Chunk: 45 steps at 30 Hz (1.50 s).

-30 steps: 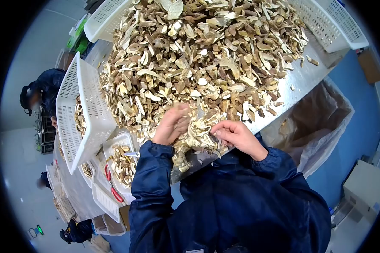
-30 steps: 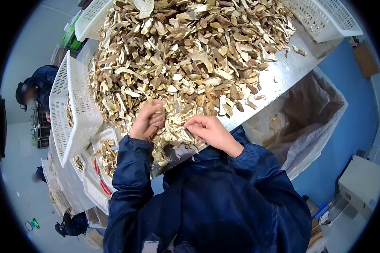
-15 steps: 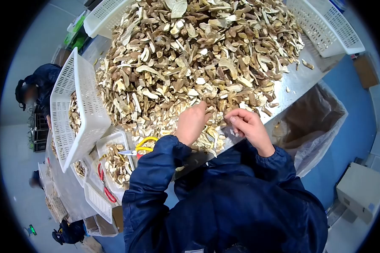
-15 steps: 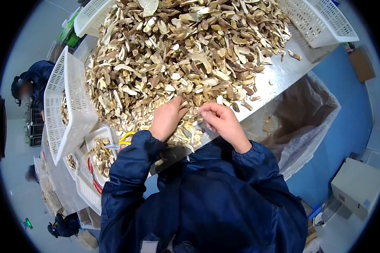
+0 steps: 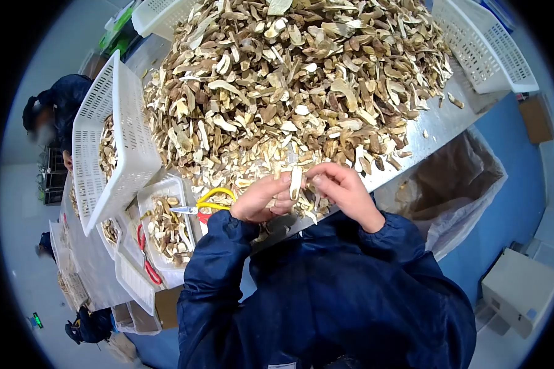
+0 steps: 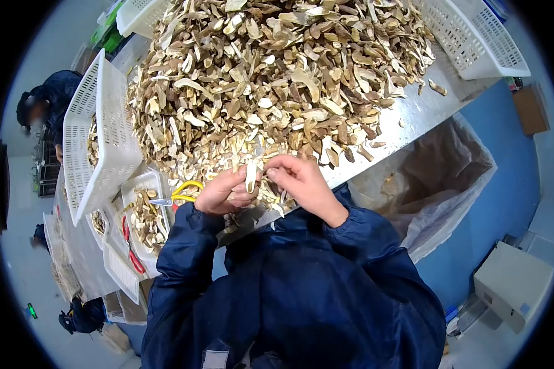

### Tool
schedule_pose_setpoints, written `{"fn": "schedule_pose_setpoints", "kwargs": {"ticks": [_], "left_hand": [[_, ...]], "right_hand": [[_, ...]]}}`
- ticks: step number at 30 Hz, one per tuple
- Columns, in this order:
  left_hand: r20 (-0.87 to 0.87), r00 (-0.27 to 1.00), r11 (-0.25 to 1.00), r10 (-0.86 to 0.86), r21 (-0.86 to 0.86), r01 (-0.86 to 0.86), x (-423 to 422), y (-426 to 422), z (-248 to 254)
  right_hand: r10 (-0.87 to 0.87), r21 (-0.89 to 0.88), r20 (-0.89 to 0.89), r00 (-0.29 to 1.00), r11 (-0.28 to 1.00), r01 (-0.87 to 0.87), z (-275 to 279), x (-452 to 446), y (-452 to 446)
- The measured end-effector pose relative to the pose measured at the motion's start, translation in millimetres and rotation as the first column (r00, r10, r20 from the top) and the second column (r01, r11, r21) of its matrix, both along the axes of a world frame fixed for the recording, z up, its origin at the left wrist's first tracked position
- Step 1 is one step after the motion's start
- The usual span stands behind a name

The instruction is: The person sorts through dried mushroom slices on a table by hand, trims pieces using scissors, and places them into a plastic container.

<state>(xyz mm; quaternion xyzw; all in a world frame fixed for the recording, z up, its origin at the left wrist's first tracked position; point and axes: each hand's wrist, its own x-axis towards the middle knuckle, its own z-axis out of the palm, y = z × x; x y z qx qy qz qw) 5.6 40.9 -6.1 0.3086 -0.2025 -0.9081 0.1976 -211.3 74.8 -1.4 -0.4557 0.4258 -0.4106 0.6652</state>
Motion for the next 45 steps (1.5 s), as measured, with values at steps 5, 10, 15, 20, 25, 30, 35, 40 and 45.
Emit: {"fn": "schedule_pose_setpoints", "kwargs": {"ticks": [5,10,15,20,25,30,35,40,45], "left_hand": [[0.052,0.975,0.942,0.215,-0.276,-0.193,-17.7,22.6,-5.2],[0.249,0.913,0.873,0.323,-0.45,-0.186,-30.4,41.0,-1.0],[0.343,0.871,0.8,0.352,-0.593,-0.089,-15.3,47.7,5.3],[0.255,0.813,0.657,0.523,-0.729,-0.194,-13.4,58.9,-10.1],[0.077,0.841,0.812,0.535,-0.323,-0.486,-6.9,67.6,-13.4],[-0.285,0.731,0.77,0.62,0.043,-0.637,11.2,66.7,-20.0],[-0.383,0.645,0.732,0.661,0.144,-0.666,33.6,68.0,-20.6],[-0.463,0.581,0.732,0.67,0.279,-0.621,40.5,72.8,-28.6],[-0.502,0.547,0.736,0.67,0.356,-0.575,43.3,80.4,-32.5]], "right_hand": [[0.102,0.134,0.052,0.993,0.985,-0.108,-9.6,8.5,8.5],[-0.03,0.195,0.164,0.986,0.981,-0.002,-16.6,17.9,16.5],[0.129,0.071,-0.055,0.99,0.99,-0.125,-14.3,17.9,10.4],[0.199,-0.002,-0.195,0.96,0.979,-0.204,-1.1,35.8,5.4],[0.263,-0.093,-0.225,0.938,0.953,-0.29,0.3,44.1,0.4],[0.293,0.01,-0.306,0.906,0.952,-0.305,9.4,52.3,-14.7],[-0.022,-0.413,-0.727,0.686,0.812,-0.412,6.2,68.1,-60.3],[-0.108,-0.5,-0.819,0.563,0.616,-0.609,-8.7,92.7,-105.0],[-0.234,-0.34,-0.939,0.254,0.498,-0.798,-22.3,113.7,-111.2]]}}
